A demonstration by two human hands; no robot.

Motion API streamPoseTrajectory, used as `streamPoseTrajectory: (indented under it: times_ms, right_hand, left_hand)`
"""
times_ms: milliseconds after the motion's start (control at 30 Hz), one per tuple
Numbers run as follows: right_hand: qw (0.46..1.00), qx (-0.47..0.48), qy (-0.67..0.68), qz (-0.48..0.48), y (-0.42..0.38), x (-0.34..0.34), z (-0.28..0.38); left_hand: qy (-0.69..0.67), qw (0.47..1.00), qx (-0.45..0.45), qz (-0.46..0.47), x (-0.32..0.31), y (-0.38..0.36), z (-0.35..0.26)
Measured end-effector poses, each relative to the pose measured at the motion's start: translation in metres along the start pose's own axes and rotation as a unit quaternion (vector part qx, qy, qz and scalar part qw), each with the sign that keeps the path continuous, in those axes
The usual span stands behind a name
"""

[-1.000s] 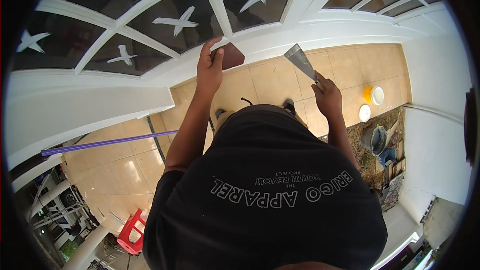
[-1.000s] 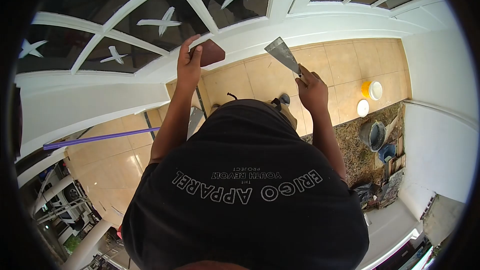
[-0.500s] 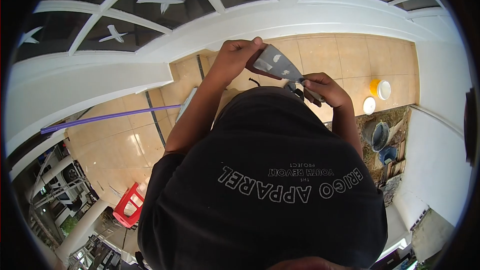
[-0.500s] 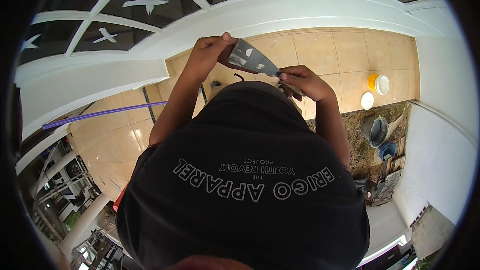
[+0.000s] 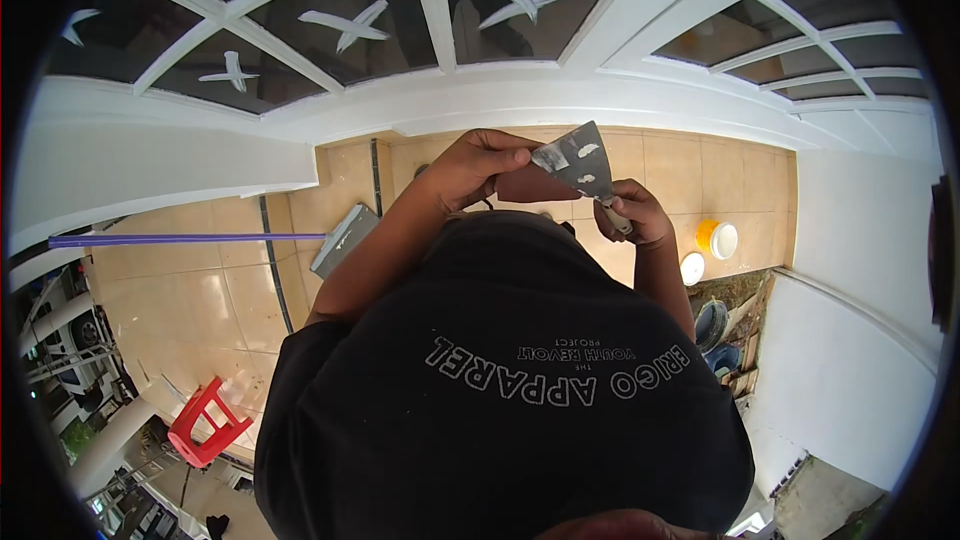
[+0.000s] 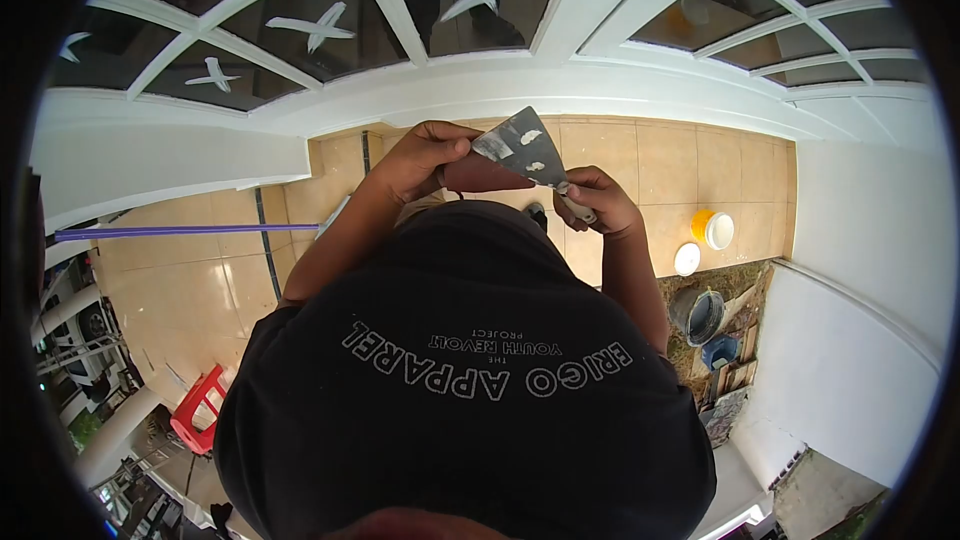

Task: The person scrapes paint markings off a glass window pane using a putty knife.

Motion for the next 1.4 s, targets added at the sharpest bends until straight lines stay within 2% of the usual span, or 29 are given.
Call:
streamPoseTrajectory:
  times_ms: [33, 100, 133, 167, 233, 267, 300, 333, 367, 400, 433, 500, 533, 600, 633, 700, 733, 800, 833, 900, 1000, 1100, 1400]
  right_hand:
    - [0.997, 0.064, 0.030, 0.018, 0.012, -0.004, 0.006]
    - [0.980, 0.146, 0.121, 0.060, 0.028, -0.029, 0.034]
    - [0.981, 0.156, 0.099, 0.050, 0.035, -0.039, 0.048]
    - [0.982, 0.167, 0.079, 0.041, 0.042, -0.049, 0.064]
    - [0.978, 0.188, -0.063, -0.065, 0.044, -0.093, 0.116]
    - [0.963, 0.202, -0.136, -0.114, 0.041, -0.109, 0.138]
    - [0.939, 0.219, -0.206, -0.166, 0.039, -0.125, 0.161]
    - [0.877, 0.270, -0.320, -0.236, 0.037, -0.151, 0.187]
    - [0.793, 0.312, -0.425, -0.306, 0.031, -0.181, 0.209]
    - [0.733, 0.343, -0.477, -0.342, 0.031, -0.210, 0.228]
    - [0.645, 0.386, -0.549, -0.366, 0.033, -0.243, 0.246]
    - [0.497, 0.436, -0.636, -0.399, 0.042, -0.292, 0.267]
    - [0.488, 0.432, -0.642, -0.404, 0.049, -0.307, 0.275]
    - [0.354, 0.448, -0.699, -0.431, 0.061, -0.336, 0.281]
    - [0.350, 0.444, -0.703, -0.432, 0.068, -0.341, 0.284]
    - [0.293, 0.454, -0.716, -0.442, 0.077, -0.354, 0.289]
    - [0.287, 0.454, -0.710, -0.455, 0.079, -0.360, 0.291]
    - [0.269, 0.458, -0.714, -0.455, 0.082, -0.363, 0.295]
    - [0.255, 0.463, -0.715, -0.458, 0.083, -0.363, 0.295]
    - [0.255, 0.455, -0.712, -0.470, 0.086, -0.364, 0.295]
    - [0.255, 0.447, -0.708, -0.483, 0.091, -0.364, 0.293]
    - [0.258, 0.452, -0.705, -0.483, 0.099, -0.360, 0.289]
    - [0.350, 0.433, -0.652, -0.515, 0.135, -0.339, 0.256]
  left_hand:
    - [-0.038, 0.999, -0.023, 0.007, 0.012, 0.003, -0.016]
    - [-0.039, 0.999, -0.008, -0.010, 0.049, -0.001, -0.030]
    - [0.011, 0.999, -0.031, -0.011, 0.058, -0.005, -0.045]
    - [0.123, 0.992, -0.040, -0.013, 0.066, -0.009, -0.062]
    - [0.230, 0.971, -0.060, -0.002, 0.074, -0.018, -0.098]
    - [0.251, 0.963, -0.098, 0.012, 0.077, -0.023, -0.113]
    - [0.272, 0.953, -0.133, 0.029, 0.082, -0.023, -0.129]
    - [0.327, 0.934, -0.142, 0.031, 0.080, -0.028, -0.154]
    - [0.377, 0.914, -0.148, 0.034, 0.074, -0.032, -0.177]
    - [0.389, 0.897, -0.205, 0.035, 0.074, -0.032, -0.193]
    - [0.443, 0.855, -0.265, 0.043, 0.059, -0.034, -0.222]
    - [0.558, 0.691, -0.459, 0.029, 0.029, -0.043, -0.271]
    - [0.600, 0.598, -0.531, 0.025, 0.016, -0.051, -0.294]
    - [0.634, 0.411, -0.654, -0.005, -0.004, -0.067, -0.328]
    - [0.629, 0.415, -0.657, -0.005, -0.008, -0.067, -0.342]
    - [0.678, 0.220, -0.699, -0.051, -0.025, -0.079, -0.362]
    - [0.676, 0.223, -0.700, -0.054, -0.027, -0.077, -0.372]
    - [0.665, 0.138, -0.729, -0.082, -0.034, -0.076, -0.388]
    - [0.664, 0.136, -0.731, -0.084, -0.036, -0.072, -0.394]
    - [0.664, 0.081, -0.739, -0.079, -0.042, -0.067, -0.399]
    - [0.664, 0.059, -0.741, -0.077, -0.045, -0.056, -0.405]
    - [0.651, 0.071, -0.751, -0.086, -0.049, -0.048, -0.408]
    - [0.653, 0.101, -0.744, -0.100, -0.044, -0.048, -0.405]
Point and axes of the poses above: each hand's wrist, its own y-axis towards the middle knuckle, its own x-axis out of the back of the hand, z = x × y, the point moved 6 cm from there along y, towards the middle knuckle, and after that the axes turned 14 degrees about -x, right-handed, at the moved point
